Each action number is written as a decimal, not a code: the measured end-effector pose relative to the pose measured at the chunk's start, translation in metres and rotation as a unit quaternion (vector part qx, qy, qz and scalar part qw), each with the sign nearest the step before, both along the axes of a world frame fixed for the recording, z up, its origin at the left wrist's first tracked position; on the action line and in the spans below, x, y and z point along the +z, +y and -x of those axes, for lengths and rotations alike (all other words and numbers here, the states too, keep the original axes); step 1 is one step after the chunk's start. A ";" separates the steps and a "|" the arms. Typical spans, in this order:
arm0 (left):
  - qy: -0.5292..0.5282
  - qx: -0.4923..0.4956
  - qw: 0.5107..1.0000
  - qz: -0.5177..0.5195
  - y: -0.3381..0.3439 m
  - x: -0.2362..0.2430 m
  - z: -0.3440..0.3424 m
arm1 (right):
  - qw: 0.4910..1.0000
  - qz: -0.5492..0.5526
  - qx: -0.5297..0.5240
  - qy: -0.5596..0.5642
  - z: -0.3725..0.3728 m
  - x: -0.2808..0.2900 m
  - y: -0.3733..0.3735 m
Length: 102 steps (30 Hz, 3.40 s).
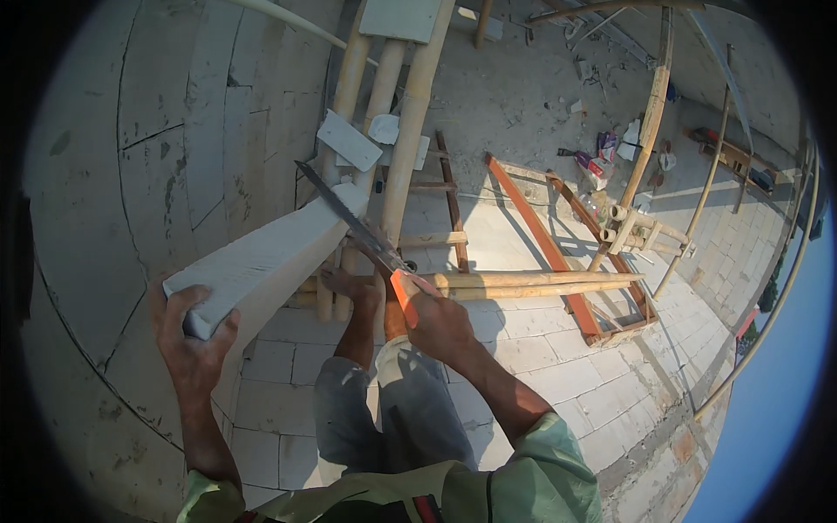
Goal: The person cuts a lightweight concrete brick with a hand saw and then places it on a wall, checking the level with a spirit level.
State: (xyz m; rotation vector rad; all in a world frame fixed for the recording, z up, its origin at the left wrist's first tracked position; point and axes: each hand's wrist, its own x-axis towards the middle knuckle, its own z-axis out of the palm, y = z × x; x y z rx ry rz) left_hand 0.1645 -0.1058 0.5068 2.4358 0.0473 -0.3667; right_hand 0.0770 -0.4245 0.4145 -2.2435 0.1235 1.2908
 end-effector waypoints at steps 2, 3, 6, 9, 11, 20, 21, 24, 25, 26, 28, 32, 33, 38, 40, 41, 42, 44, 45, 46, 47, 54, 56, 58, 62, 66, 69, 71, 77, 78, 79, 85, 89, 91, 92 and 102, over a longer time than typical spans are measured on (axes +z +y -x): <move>0.001 0.004 1.000 0.003 0.002 -0.004 -0.004 | 0.999 -0.024 -0.020 -0.033 -0.008 -0.016 -0.005; -0.002 -0.007 1.000 0.000 0.002 -0.003 -0.006 | 0.999 -0.021 0.019 -0.032 -0.016 -0.038 -0.002; 0.001 -0.002 1.000 -0.017 0.000 -0.003 -0.012 | 0.997 0.005 0.069 0.037 -0.032 -0.081 0.010; -0.010 -0.007 1.000 -0.014 -0.001 -0.002 -0.014 | 0.998 0.029 0.046 0.041 -0.022 -0.067 0.013; -0.011 -0.007 1.000 -0.018 0.003 -0.002 -0.012 | 0.984 -0.082 -0.009 -0.156 -0.008 -0.036 0.008; 0.014 0.011 1.000 -0.006 0.017 -0.010 -0.019 | 0.999 -0.010 0.031 0.035 -0.029 -0.090 0.005; 0.014 0.006 1.000 -0.009 0.017 -0.010 -0.021 | 0.999 -0.006 0.037 0.034 -0.029 -0.088 0.006; 0.002 -0.012 0.999 -0.036 0.018 -0.009 -0.022 | 0.999 -0.036 0.025 -0.027 -0.022 -0.047 -0.002; 0.010 0.002 0.999 -0.033 0.019 -0.009 -0.022 | 0.991 -0.088 0.008 -0.105 -0.019 -0.028 -0.012; 0.009 0.017 0.999 -0.029 0.021 -0.011 -0.022 | 0.991 -0.062 0.019 -0.115 -0.019 -0.018 -0.018; 0.002 0.001 1.000 -0.029 0.023 -0.012 -0.020 | 0.999 -0.025 0.018 -0.020 -0.021 -0.015 -0.022; 0.009 0.008 1.000 -0.016 0.020 -0.014 -0.020 | 0.999 -0.014 0.034 -0.022 -0.028 -0.081 0.006; 0.005 0.003 1.000 -0.027 0.019 -0.013 -0.020 | 0.999 0.009 0.048 0.015 -0.024 -0.089 0.008; -0.033 -0.036 0.998 -0.037 0.015 -0.010 -0.018 | 0.985 -0.097 -0.027 -0.139 0.001 -0.059 -0.008; -0.013 -0.012 0.999 -0.047 0.018 -0.013 -0.019 | 0.997 -0.036 0.019 -0.060 0.002 -0.034 -0.024; -0.024 0.002 0.999 -0.034 0.020 -0.015 -0.020 | 0.994 -0.052 0.014 -0.090 0.000 -0.032 -0.026; -0.022 0.004 0.999 -0.048 0.022 -0.017 -0.021 | 0.993 -0.056 0.017 -0.104 -0.002 -0.029 -0.029; -0.008 0.006 0.999 -0.032 0.023 -0.018 -0.023 | 0.986 -0.070 0.023 -0.148 -0.006 -0.057 -0.015; -0.021 0.001 0.999 -0.038 0.022 -0.020 -0.025 | 0.993 -0.033 0.028 -0.107 -0.011 -0.078 -0.005; -0.003 0.013 0.999 -0.031 0.021 -0.020 -0.026 | 0.996 -0.006 0.032 -0.081 -0.012 -0.099 0.003; 0.023 0.029 0.999 -0.013 0.019 -0.016 -0.026 | 0.998 0.008 0.050 -0.036 -0.005 -0.109 0.005; -0.005 0.050 0.998 -0.027 0.022 -0.013 -0.030 | 0.990 -0.065 0.013 -0.122 -0.009 -0.128 -0.003; 0.004 0.047 0.999 -0.024 0.024 -0.015 -0.029 | 0.998 -0.024 0.045 -0.035 -0.012 -0.104 -0.007; -0.002 0.046 0.999 -0.026 0.025 -0.014 -0.026 | 0.999 0.001 0.048 0.019 -0.011 -0.072 -0.014; -0.017 0.052 0.998 0.002 0.022 -0.016 -0.027 | 0.995 -0.077 -0.013 -0.054 -0.005 -0.053 -0.028; -0.027 0.035 0.999 0.013 0.022 -0.018 -0.032 | 0.996 0.011 0.084 0.003 -0.009 -0.131 -0.006; 0.016 0.066 0.998 -0.016 0.026 -0.017 -0.031 | 0.990 -0.015 0.092 -0.104 -0.004 -0.150 0.002; -0.008 0.018 1.000 -0.019 0.027 -0.016 -0.025 | 0.987 -0.033 0.112 -0.110 0.001 -0.127 -0.009; -0.026 0.010 1.000 -0.012 0.028 -0.013 -0.011 | 0.995 -0.094 -0.001 -0.035 -0.008 -0.067 -0.045; -0.023 -0.001 0.999 -0.025 0.025 -0.012 -0.008 | 0.991 -0.119 -0.004 -0.064 -0.015 -0.083 -0.037; -0.007 0.007 0.999 -0.042 0.023 -0.010 -0.005 | 0.996 -0.055 0.050 -0.048 -0.023 -0.110 -0.023; -0.004 0.027 0.999 -0.043 0.026 -0.011 -0.006 | 0.997 -0.034 0.054 0.032 -0.034 -0.116 -0.030; -0.005 0.013 0.999 -0.042 0.029 -0.008 0.002 | 0.976 -0.177 0.023 -0.121 -0.014 -0.061 -0.048; -0.012 0.009 0.998 -0.062 0.026 -0.006 0.011 | 0.990 -0.110 0.044 -0.070 -0.013 -0.077 -0.041; -0.018 0.015 0.998 -0.051 0.024 -0.006 0.014 | 0.994 -0.067 0.079 -0.045 -0.016 -0.094 -0.037; -0.023 0.002 0.996 -0.084 0.032 -0.005 0.017 | 0.983 -0.132 0.065 -0.114 -0.021 -0.101 -0.029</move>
